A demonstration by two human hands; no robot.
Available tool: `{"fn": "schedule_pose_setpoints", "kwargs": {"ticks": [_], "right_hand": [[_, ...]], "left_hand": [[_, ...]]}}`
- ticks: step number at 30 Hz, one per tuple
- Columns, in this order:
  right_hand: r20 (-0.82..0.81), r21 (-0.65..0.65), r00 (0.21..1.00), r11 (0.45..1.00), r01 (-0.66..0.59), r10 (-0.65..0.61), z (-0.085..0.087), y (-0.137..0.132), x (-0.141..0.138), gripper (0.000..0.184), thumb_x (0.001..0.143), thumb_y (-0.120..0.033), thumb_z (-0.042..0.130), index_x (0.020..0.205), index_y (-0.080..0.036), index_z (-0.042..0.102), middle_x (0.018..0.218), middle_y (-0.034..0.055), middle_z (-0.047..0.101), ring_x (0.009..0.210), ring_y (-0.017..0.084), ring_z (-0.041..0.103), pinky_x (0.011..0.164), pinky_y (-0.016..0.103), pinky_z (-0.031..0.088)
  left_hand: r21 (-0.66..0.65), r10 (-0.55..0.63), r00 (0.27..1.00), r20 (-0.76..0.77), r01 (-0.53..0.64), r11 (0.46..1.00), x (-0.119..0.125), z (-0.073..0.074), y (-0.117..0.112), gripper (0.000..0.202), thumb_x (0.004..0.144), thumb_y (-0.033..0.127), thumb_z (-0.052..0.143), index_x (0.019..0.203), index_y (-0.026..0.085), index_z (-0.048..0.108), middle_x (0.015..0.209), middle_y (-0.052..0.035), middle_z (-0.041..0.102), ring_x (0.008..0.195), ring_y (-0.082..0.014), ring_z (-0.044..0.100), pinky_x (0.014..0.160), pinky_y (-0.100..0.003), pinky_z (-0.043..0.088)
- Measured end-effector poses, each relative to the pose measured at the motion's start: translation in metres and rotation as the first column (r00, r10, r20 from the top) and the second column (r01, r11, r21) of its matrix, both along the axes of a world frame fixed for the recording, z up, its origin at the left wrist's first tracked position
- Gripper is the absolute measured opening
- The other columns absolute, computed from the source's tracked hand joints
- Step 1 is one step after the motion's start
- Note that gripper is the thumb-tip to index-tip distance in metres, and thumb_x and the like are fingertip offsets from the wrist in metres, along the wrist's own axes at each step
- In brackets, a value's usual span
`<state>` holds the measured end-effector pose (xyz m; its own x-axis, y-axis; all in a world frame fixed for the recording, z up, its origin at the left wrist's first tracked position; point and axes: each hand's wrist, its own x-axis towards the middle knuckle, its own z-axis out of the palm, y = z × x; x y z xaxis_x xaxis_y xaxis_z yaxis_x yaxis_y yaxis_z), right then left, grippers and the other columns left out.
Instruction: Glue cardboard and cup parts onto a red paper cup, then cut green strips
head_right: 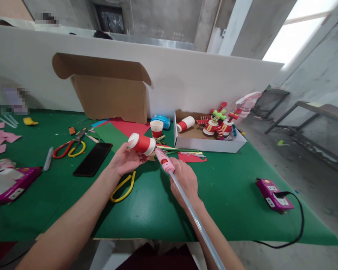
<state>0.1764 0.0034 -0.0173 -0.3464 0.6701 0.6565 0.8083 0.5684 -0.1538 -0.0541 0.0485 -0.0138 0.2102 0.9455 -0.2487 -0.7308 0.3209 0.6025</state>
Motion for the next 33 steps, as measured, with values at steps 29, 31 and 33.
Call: {"fn": "schedule_pose_setpoints", "kwargs": {"ticks": [29,31,33], "right_hand": [[-0.239,-0.851,0.922,0.524,-0.047,-0.305,0.006,0.01,0.042,0.029,0.078,-0.039,0.061,0.099,-0.019,0.058,0.07,0.001,0.065,0.059,0.017,0.061,0.057,0.027,0.047],[-0.181,-0.912,0.924,0.41,-0.028,-0.338,0.008,0.013,0.052,0.024,0.079,-0.04,0.059,0.09,-0.019,0.057,0.059,-0.0021,0.059,0.049,0.014,0.055,0.05,0.025,0.04],[-0.117,-0.908,0.943,0.417,0.026,-0.313,0.006,0.015,0.062,0.024,0.08,-0.043,0.058,0.079,-0.02,0.054,0.056,-0.003,0.055,0.047,0.013,0.051,0.048,0.024,0.037]], "left_hand": [[-0.081,0.155,0.987,-0.038,-0.158,0.984,-0.003,0.0,0.005,0.034,0.077,0.038,0.058,0.101,0.015,0.062,0.091,-0.0119,0.068,0.08,-0.021,0.062,0.066,-0.03,0.051],[-0.073,0.15,0.988,-0.046,-0.153,0.986,-0.003,0.0,0.004,0.034,0.077,0.039,0.058,0.102,0.015,0.062,0.091,-0.0116,0.068,0.08,-0.0208,0.062,0.066,-0.03,0.05],[-0.061,0.139,0.989,-0.052,-0.142,0.988,-0.002,0.0,0.004,0.035,0.078,0.039,0.057,0.103,0.015,0.062,0.09,-0.0111,0.068,0.079,-0.0205,0.062,0.065,-0.029,0.05]]}}
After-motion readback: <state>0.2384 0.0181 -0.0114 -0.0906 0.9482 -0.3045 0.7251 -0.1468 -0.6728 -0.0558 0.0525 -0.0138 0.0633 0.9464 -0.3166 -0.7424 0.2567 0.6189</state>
